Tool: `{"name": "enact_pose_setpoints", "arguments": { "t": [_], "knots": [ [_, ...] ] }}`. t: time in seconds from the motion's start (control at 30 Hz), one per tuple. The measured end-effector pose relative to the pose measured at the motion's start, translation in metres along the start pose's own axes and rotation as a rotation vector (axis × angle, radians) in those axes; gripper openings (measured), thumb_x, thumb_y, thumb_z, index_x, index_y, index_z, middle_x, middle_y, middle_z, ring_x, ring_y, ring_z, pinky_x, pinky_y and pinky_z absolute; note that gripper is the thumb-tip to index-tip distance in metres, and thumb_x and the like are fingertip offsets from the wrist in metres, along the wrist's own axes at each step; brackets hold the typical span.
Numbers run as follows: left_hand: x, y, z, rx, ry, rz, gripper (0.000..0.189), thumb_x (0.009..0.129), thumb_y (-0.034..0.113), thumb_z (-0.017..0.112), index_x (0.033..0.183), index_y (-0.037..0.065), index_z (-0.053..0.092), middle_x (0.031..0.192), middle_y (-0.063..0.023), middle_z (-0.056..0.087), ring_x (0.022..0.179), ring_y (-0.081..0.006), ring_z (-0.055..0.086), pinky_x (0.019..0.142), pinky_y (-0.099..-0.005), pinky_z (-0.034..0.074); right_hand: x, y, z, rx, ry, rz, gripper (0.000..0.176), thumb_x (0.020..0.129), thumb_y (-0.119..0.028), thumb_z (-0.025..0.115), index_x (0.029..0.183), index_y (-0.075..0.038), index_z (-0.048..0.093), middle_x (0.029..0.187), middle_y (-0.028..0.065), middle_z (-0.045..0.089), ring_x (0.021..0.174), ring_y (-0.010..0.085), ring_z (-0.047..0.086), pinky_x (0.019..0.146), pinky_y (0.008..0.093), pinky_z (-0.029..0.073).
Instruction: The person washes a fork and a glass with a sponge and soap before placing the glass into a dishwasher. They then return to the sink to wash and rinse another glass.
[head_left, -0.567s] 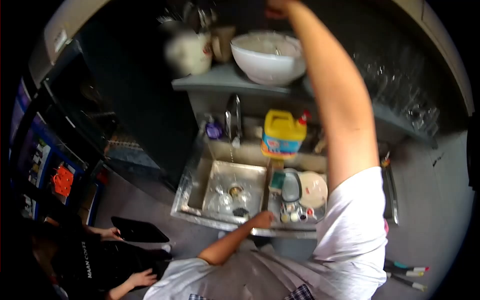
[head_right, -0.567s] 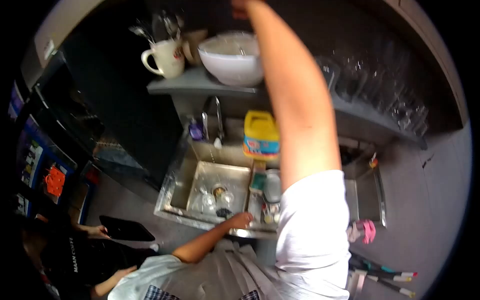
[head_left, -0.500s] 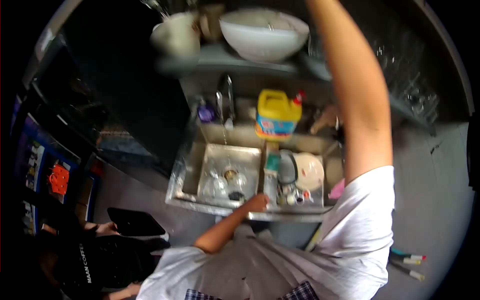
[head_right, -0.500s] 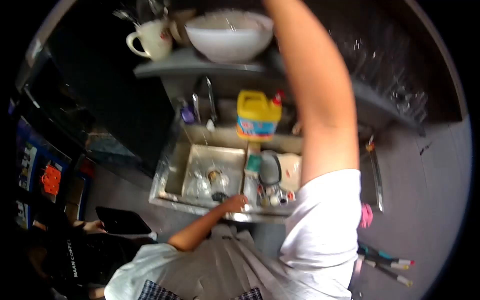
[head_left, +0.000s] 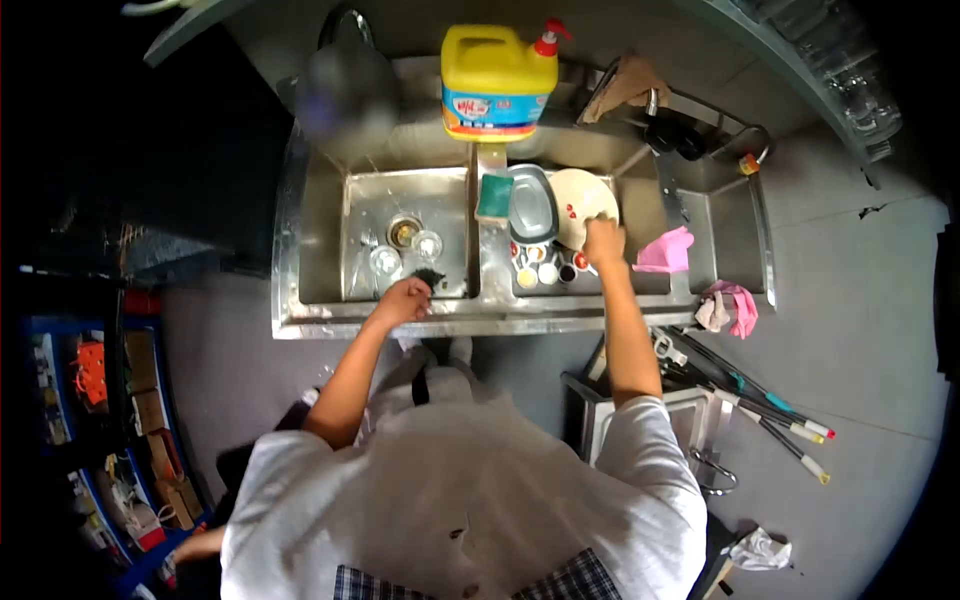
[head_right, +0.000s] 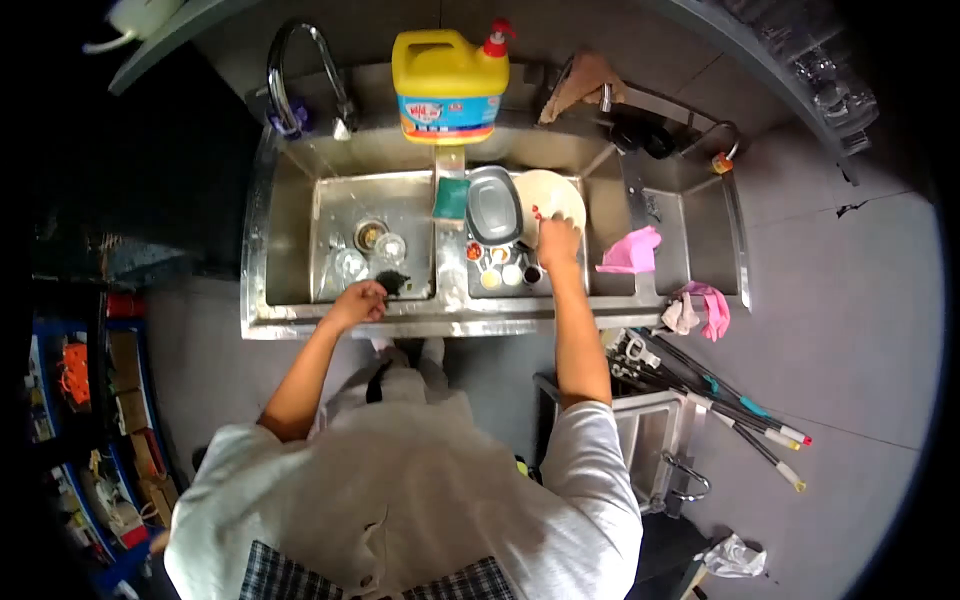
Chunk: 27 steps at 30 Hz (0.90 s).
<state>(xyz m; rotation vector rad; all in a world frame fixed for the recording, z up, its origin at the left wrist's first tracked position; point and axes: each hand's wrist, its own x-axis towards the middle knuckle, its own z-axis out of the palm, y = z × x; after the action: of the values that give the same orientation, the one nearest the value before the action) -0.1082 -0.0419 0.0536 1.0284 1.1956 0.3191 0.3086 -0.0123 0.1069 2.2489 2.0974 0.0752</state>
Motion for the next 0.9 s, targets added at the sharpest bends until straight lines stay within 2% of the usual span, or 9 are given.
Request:
{"name": "enact_pose_setpoints", "arguments": {
  "t": [0.07, 0.2, 0.27, 0.3, 0.4, 0.5, 0.6, 0.73, 0.9],
  "knots": [
    [-0.009, 0.013, -0.006, -0.013, 0.045, -0.003, 0.014, 0.087, 0.002, 0.05, 0.098, 0.005, 0.056, 0.077, -0.0052, 0.061, 0.058, -0.0103, 0.056, 0.051, -0.0231, 0.045, 0.017, 0.006, 0.089, 0.667, -0.198, 0.35, 0.025, 0.074, -0.015, 0.058, 0.091, 0.002, 0.066, 0.091, 0.0245, 0.064, 0.091, 0.038, 0.062, 0.08, 0.0421, 0.048],
    [-0.013, 0.008, -0.029, -0.062, 0.12, -0.009, 0.016, 0.088, 0.006, 0.047, 0.103, 0.005, 0.055, 0.081, -0.0047, 0.061, 0.062, -0.0099, 0.056, 0.056, -0.024, 0.047, 0.025, -0.016, 0.169, 0.552, -0.447, 0.326, 0.023, 0.069, -0.017, 0.06, 0.085, -0.001, 0.068, 0.083, 0.0226, 0.065, 0.082, 0.035, 0.065, 0.072, 0.0384, 0.05],
    [-0.017, 0.011, -0.042, -0.04, 0.205, -0.026, 0.018, 0.088, 0.006, 0.047, 0.103, 0.005, 0.055, 0.081, -0.0039, 0.061, 0.064, -0.0102, 0.058, 0.055, -0.0249, 0.047, 0.045, -0.044, 0.155, 0.973, -0.599, 0.636, 0.02, 0.07, -0.014, 0.059, 0.084, -0.002, 0.067, 0.079, 0.0217, 0.065, 0.078, 0.0326, 0.066, 0.07, 0.039, 0.051],
    [-0.016, 0.007, -0.051, -0.073, 0.243, -0.024, 0.018, 0.088, 0.006, 0.047, 0.103, 0.005, 0.055, 0.08, -0.0038, 0.061, 0.063, -0.0104, 0.058, 0.055, -0.0248, 0.047, 0.056, -0.056, 0.164, 0.728, -0.225, 0.455, 0.03, 0.078, -0.024, 0.059, 0.086, 0.004, 0.065, 0.086, 0.0242, 0.064, 0.085, 0.0377, 0.063, 0.075, 0.0439, 0.049],
    [-0.01, -0.006, -0.082, -0.134, 0.359, -0.038, 0.016, 0.087, 0.005, 0.047, 0.101, 0.005, 0.055, 0.078, -0.0036, 0.061, 0.062, -0.0106, 0.058, 0.055, -0.0244, 0.046, 0.082, -0.098, 0.099, 1.0, -0.014, 0.389, 0.044, 0.079, -0.036, 0.062, 0.102, 0.002, 0.06, 0.092, 0.0244, 0.063, 0.089, 0.0377, 0.061, 0.078, 0.044, 0.048],
    [-0.001, -0.014, -0.108, -0.143, 0.463, -0.062, 0.014, 0.086, 0.004, 0.047, 0.097, 0.005, 0.055, 0.077, -0.0047, 0.062, 0.063, -0.0128, 0.058, 0.055, -0.0255, 0.047, 0.092, -0.157, 0.009, 0.621, -0.027, 0.292, 0.088, 0.069, -0.058, 0.068, 0.131, -0.004, 0.036, 0.118, 0.028, 0.046, 0.108, 0.0429, 0.048, 0.087, 0.0463, 0.043],
    [0.033, -0.03, -0.139, 0.281, 0.548, -0.109, 0.018, 0.082, 0.009, 0.051, 0.098, 0.001, 0.056, 0.085, -0.014, 0.065, 0.073, -0.0258, 0.063, 0.066, -0.0316, 0.051, 0.106, -0.185, 0.02, 0.468, -0.218, 0.32, 0.084, 0.068, -0.038, 0.074, 0.132, -0.009, 0.03, 0.119, 0.0226, 0.041, 0.107, 0.0426, 0.048, 0.085, 0.0485, 0.044],
    [0.102, -0.071, -0.173, 0.831, 0.521, -0.309, 0.032, 0.078, 0.017, 0.053, 0.105, -0.002, 0.057, 0.101, -0.0243, 0.062, 0.098, -0.0364, 0.06, 0.084, -0.0371, 0.049, 0.095, -0.192, 0.026, 0.532, -0.007, 0.295, 0.072, 0.068, -0.016, 0.071, 0.128, -0.007, 0.033, 0.115, 0.0228, 0.041, 0.103, 0.0421, 0.049, 0.082, 0.0474, 0.046],
    [0.198, -0.153, -0.188, 1.012, 0.313, -0.482, 0.052, 0.075, 0.029, 0.068, 0.118, 0.004, 0.054, 0.116, -0.0179, 0.056, 0.102, -0.0325, 0.058, 0.086, -0.0391, 0.048, 0.055, -0.193, 0.005, 0.768, 0.25, 0.218, 0.068, 0.065, -0.005, 0.065, 0.128, -0.003, 0.038, 0.111, 0.0232, 0.044, 0.102, 0.0426, 0.047, 0.087, 0.0438, 0.043]
  ]
}}
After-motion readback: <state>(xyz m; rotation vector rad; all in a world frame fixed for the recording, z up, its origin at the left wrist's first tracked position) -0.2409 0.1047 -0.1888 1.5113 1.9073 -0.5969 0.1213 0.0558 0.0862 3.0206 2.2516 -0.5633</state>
